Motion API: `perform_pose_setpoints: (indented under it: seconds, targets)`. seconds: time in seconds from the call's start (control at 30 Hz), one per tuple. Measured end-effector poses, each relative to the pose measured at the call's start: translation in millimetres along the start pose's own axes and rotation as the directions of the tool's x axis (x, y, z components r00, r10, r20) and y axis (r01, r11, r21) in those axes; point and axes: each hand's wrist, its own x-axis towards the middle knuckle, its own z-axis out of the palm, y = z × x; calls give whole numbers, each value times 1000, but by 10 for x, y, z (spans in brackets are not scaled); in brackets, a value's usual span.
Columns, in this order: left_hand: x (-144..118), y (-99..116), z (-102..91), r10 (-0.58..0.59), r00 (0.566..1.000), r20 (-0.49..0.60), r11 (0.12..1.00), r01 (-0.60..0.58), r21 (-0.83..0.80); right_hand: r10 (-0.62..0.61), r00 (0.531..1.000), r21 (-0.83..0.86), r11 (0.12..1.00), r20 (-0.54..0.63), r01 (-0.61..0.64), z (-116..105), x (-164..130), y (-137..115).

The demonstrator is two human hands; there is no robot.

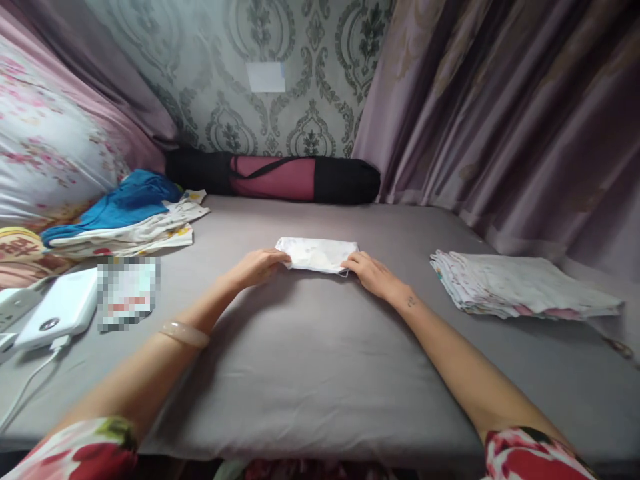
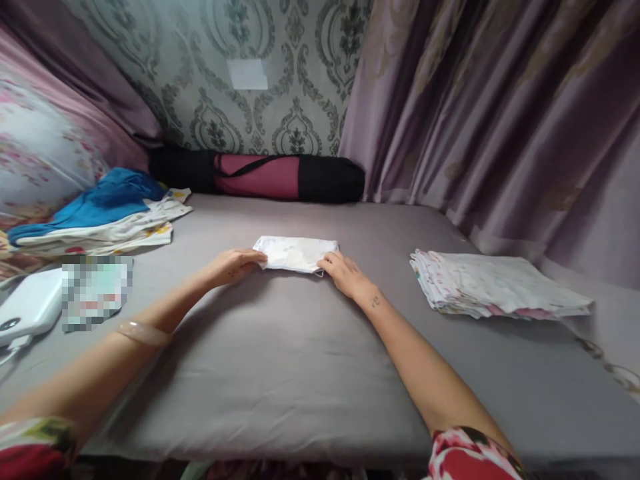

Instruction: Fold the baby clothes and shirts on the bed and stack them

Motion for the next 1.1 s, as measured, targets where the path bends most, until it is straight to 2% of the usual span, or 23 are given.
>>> perform_pose_setpoints:
  seconds: [0.17, 0.33, 0.47, 0.57, 0.7, 0.87, 1.1]
  targets:
    - [-23, 83, -64, 17, 998, -68, 1000, -17, -7, -24, 997, 93, 995, -74, 31, -43, -62, 11]
    - [-57, 205, -106, 13, 999, 35, 998, -11, -63, -26, 998, 166, 985, -60, 36, 103, -64, 55]
    - [43, 358, -168, -134, 991, 19, 989, 135, -67, 66, 991, 189, 981, -119, -42, 205, 126, 34]
    - [220, 480, -134, -144, 990, -1, 989, 144, -17, 110, 982, 158, 984, -156, -85, 299, 349, -84]
    - [464, 544, 73, -150, 985, 83, 988, 146, 54, 120, 991, 98, 989, -54, -115, 387, 609, -308]
    - [611, 441, 316, -225, 961, 164, 969, 204, 136, 165, 986, 71, 983, 35, -167, 356, 762, -424]
    - [646, 377, 347, -273, 929, 249, 959, 241, 150, 186, 978, 101, 976, 96, -195, 343, 776, -384]
